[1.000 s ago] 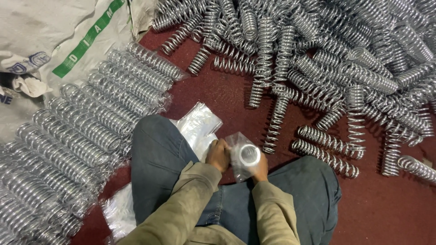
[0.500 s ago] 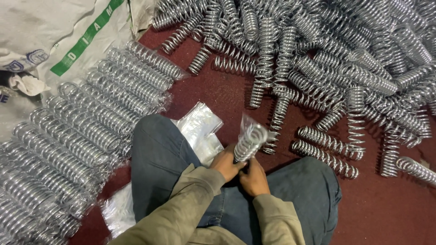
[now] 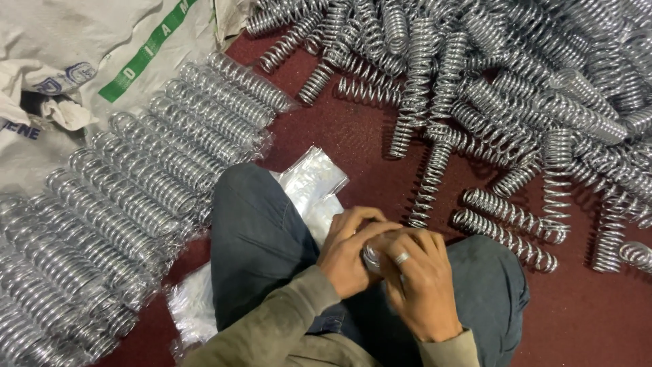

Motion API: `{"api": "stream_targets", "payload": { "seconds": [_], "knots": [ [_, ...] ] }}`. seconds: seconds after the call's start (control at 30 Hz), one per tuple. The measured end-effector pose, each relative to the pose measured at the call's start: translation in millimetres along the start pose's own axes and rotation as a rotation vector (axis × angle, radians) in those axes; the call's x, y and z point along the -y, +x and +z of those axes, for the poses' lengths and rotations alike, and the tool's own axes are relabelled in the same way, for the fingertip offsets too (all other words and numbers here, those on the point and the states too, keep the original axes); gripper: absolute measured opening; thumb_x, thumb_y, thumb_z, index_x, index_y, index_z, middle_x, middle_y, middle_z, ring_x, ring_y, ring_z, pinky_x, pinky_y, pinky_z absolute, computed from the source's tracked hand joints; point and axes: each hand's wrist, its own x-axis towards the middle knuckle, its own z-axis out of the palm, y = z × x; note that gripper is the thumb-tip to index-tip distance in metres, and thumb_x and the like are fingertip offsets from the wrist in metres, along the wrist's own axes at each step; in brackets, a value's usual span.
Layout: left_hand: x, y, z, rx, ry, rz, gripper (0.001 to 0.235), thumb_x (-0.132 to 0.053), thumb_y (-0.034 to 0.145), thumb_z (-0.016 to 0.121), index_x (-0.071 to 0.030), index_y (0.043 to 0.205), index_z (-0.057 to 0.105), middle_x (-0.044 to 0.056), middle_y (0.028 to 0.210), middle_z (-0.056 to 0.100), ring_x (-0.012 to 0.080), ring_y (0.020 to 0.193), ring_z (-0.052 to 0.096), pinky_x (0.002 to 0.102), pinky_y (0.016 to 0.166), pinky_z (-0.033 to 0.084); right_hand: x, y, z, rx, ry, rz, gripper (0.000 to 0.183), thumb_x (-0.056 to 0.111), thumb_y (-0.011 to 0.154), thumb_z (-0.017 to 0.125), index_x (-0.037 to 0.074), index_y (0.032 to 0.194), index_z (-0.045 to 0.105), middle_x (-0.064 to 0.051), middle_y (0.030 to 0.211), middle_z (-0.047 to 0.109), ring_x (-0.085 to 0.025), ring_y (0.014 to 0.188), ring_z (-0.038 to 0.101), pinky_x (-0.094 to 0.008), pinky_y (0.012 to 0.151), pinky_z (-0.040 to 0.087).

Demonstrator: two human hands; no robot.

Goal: The person places individual metal springs into clear plastic bags by hand while sitting on the floor.

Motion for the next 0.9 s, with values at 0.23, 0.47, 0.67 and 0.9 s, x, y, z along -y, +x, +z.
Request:
{"api": "stream_targets", "payload": {
  "seconds": [0.23, 0.47, 0.67, 0.9],
  "knots": [
    [-13, -18, 53, -0.022, -0.239, -0.019, 0.011, -0.004, 0.089, 0.056, -0.006, 0.078, 0.056, 0.006, 0.087, 0.058, 0.0260, 0.075, 0.055, 0.039, 0.076, 0.038, -17, -35, -3, -0.150, -0.155, 0.352, 0.025, 0.034, 0.079, 0.079, 0.014, 0.082, 0.065, -0.006, 0.112, 0.062, -0.027, 0.109, 0.046, -0.046, 0.093, 0.030],
    [16, -29, 54, 0.100, -0.116, 0.093, 0.026, -0.022, 0.078, 0.073, -0.010, 0.091, 0.054, 0.005, 0.083, 0.062, 0.0279, 0.077, 0.063, 0.040, 0.085, 0.044, -32, -21, 6, 0.256, 0.041, 0.562, 0.058, 0.007, 0.062, 0.062, 0.022, 0.118, 0.065, 0.001, 0.130, 0.060, -0.024, 0.126, 0.058, -0.049, 0.099, 0.039],
    [84, 28, -33, -0.013, 0.138, 0.103, 0.039, -0.030, 0.075, 0.091, -0.023, 0.104, 0.065, -0.007, 0.100, 0.073, 0.0155, 0.088, 0.070, 0.038, 0.096, 0.046, 14, -10, -1, -0.238, 0.604, 0.632, 0.025, 0.003, 0.087, 0.069, 0.008, 0.108, 0.056, -0.013, 0.131, 0.059, -0.025, 0.125, 0.060, -0.040, 0.108, 0.049],
    [180, 73, -203, 0.101, 1.037, 0.110, 0.052, 0.003, 0.065, 0.078, -0.018, 0.110, 0.066, 0.001, 0.117, 0.068, 0.0257, 0.115, 0.061, 0.055, 0.116, 0.027, -34, -42, 6, 0.054, 0.270, 0.775, 0.024, 0.019, 0.086, 0.074, 0.014, 0.109, 0.069, -0.002, 0.125, 0.070, -0.018, 0.121, 0.064, -0.035, 0.105, 0.046]
  ]
}}
